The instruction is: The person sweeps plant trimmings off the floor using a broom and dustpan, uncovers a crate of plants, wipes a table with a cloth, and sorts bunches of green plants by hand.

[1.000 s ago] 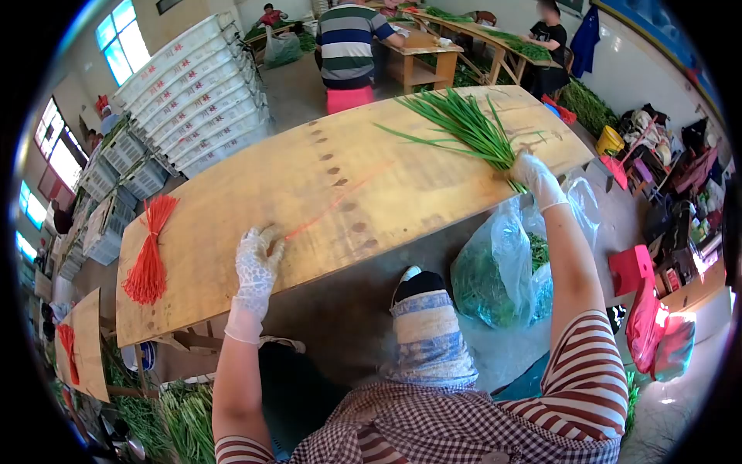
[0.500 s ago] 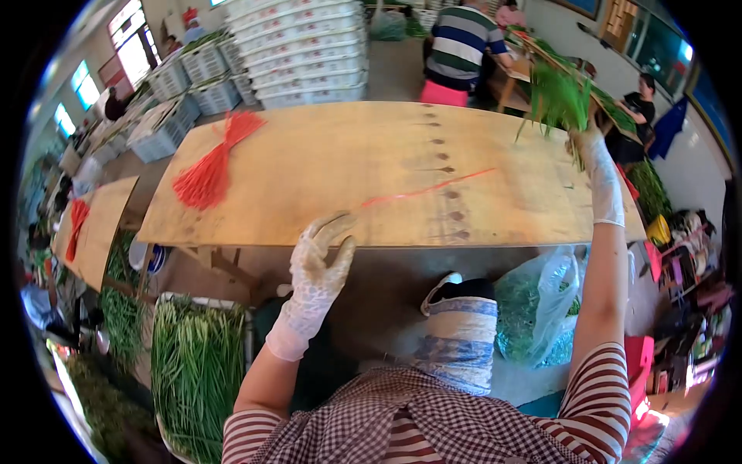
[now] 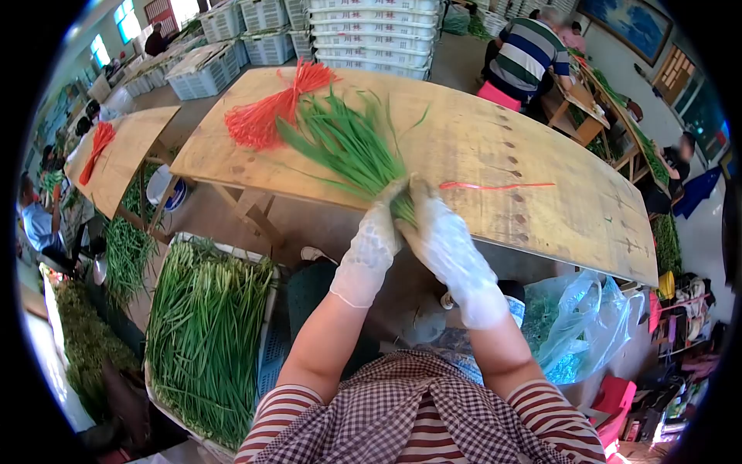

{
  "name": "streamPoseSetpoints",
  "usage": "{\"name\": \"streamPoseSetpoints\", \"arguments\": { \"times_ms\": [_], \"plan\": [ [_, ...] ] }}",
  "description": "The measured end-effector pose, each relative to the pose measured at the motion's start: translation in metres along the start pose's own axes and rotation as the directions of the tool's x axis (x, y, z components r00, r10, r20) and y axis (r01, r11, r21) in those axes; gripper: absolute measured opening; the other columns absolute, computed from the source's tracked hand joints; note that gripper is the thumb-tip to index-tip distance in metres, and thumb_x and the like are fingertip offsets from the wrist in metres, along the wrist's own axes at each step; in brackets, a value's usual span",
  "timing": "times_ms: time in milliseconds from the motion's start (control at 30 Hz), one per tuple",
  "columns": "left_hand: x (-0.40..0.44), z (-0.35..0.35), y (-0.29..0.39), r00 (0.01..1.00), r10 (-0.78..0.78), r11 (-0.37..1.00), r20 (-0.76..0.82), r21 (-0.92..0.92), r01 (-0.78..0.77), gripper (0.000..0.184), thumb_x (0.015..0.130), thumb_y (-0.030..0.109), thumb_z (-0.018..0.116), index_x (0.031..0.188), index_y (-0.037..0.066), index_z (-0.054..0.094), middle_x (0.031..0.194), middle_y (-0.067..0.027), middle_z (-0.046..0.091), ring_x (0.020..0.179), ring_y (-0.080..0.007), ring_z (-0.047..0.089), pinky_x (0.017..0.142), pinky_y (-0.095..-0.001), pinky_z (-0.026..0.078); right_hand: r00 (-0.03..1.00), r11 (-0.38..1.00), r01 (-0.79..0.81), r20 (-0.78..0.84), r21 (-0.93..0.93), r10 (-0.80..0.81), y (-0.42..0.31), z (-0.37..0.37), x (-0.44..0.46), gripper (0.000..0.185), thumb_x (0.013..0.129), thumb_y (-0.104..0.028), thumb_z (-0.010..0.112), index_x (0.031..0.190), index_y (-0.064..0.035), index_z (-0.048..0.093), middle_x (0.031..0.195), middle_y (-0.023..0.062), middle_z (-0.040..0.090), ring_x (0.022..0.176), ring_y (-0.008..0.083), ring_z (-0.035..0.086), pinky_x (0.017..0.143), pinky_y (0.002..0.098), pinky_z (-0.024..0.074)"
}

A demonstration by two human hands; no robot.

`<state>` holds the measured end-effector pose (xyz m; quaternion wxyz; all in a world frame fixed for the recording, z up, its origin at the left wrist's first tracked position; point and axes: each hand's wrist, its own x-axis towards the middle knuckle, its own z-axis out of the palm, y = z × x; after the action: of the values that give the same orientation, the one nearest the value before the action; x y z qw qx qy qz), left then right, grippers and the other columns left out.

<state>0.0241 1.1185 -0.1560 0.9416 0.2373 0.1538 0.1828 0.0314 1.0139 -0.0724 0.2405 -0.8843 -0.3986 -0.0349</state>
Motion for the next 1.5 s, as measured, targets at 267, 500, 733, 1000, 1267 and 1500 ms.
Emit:
{"name": "streamPoseSetpoints", "arguments": {
  "times_ms": [267,500,733,1000,1267,1500],
  "plan": [
    [-0.056,0.011,-0.003,0.98,-0.137,0.933,0.142,-0.314,0.176,0.032,0.083,0.021,0.065,0.109,0.005,0.055,0.101,-0.0108,0.062,0.095,-0.0276,0.06,0.088,-0.047,0.048,0.655,0.857,0.393,-0.756,0.335,-0.005,0.056,0.043,-0.063,0.048,0.094,-0.039,0.046,0.119,0.0022,0.049,0.121,0.0171,0.051,0.112,0.0303,0.049,0.095,0.0402,0.0388],
    [-0.068,-0.009,-0.016,0.979,-0.161,0.964,0.126,-0.194,0.184,0.021,0.088,0.012,0.056,0.103,-0.003,0.054,0.093,-0.0106,0.062,0.083,-0.0225,0.062,0.077,-0.0368,0.053,0.922,0.467,0.008,-0.187,0.884,0.339,0.039,0.045,-0.047,0.037,0.095,-0.025,0.05,0.123,-0.0009,0.048,0.115,0.0121,0.054,0.094,0.0159,0.054,0.081,0.0284,0.0454],
    [-0.087,-0.031,-0.072,0.997,0.03,0.994,-0.078,-0.099,-0.037,0.04,0.09,0.022,0.055,0.125,0.006,0.045,0.109,-0.0086,0.059,0.1,-0.0231,0.057,0.089,-0.0319,0.046,0.899,0.906,-0.324,0.387,0.272,0.206,0.009,0.024,-0.034,0.072,0.071,-0.021,0.073,0.13,0.0021,0.04,0.102,0.0207,0.063,0.096,0.0255,0.061,0.083,0.0313,0.0481],
    [-0.045,0.008,-0.003,0.891,0.07,0.336,0.449,0.83,-0.445,0.03,0.076,0.016,0.073,0.104,0.007,0.063,0.105,-0.0035,0.062,0.09,-0.0136,0.06,0.079,-0.0272,0.05,0.977,0.597,-0.215,0.171,0.773,0.13,0.053,-0.068,0.055,0.041,0.072,-0.003,0.066,0.112,0.0026,0.055,0.087,0.0122,0.066,0.07,0.0136,0.059,0.063,0.0256,0.0483],
    [0.062,0.068,-0.058,0.743,0.098,-0.537,0.662,0.663,-0.521,0.024,0.076,0.026,0.066,0.098,0.016,0.067,0.104,-0.0084,0.059,0.097,-0.0288,0.055,0.083,-0.0403,0.046,0.947,0.751,0.02,-0.254,0.66,0.198,0.122,-0.185,0.089,0.034,0.078,-0.003,0.064,0.11,0.0027,0.055,0.079,0.0062,0.062,0.061,0.0127,0.055,0.056,0.0243,0.0485],
    [0.082,0.085,-0.091,0.639,0.032,-0.548,0.769,0.548,-0.632,0.011,0.075,0.023,0.063,0.081,0.015,0.068,0.088,-0.0075,0.06,0.09,-0.0275,0.056,0.073,-0.0403,0.048,0.891,0.869,-0.452,-0.145,-0.204,0.429,0.221,-0.03,0.01,0.07,0.079,-0.036,0.06,0.132,0.0013,0.034,0.121,0.0259,0.052,0.108,0.038,0.055,0.089,0.041,0.0459]
  ]
}}
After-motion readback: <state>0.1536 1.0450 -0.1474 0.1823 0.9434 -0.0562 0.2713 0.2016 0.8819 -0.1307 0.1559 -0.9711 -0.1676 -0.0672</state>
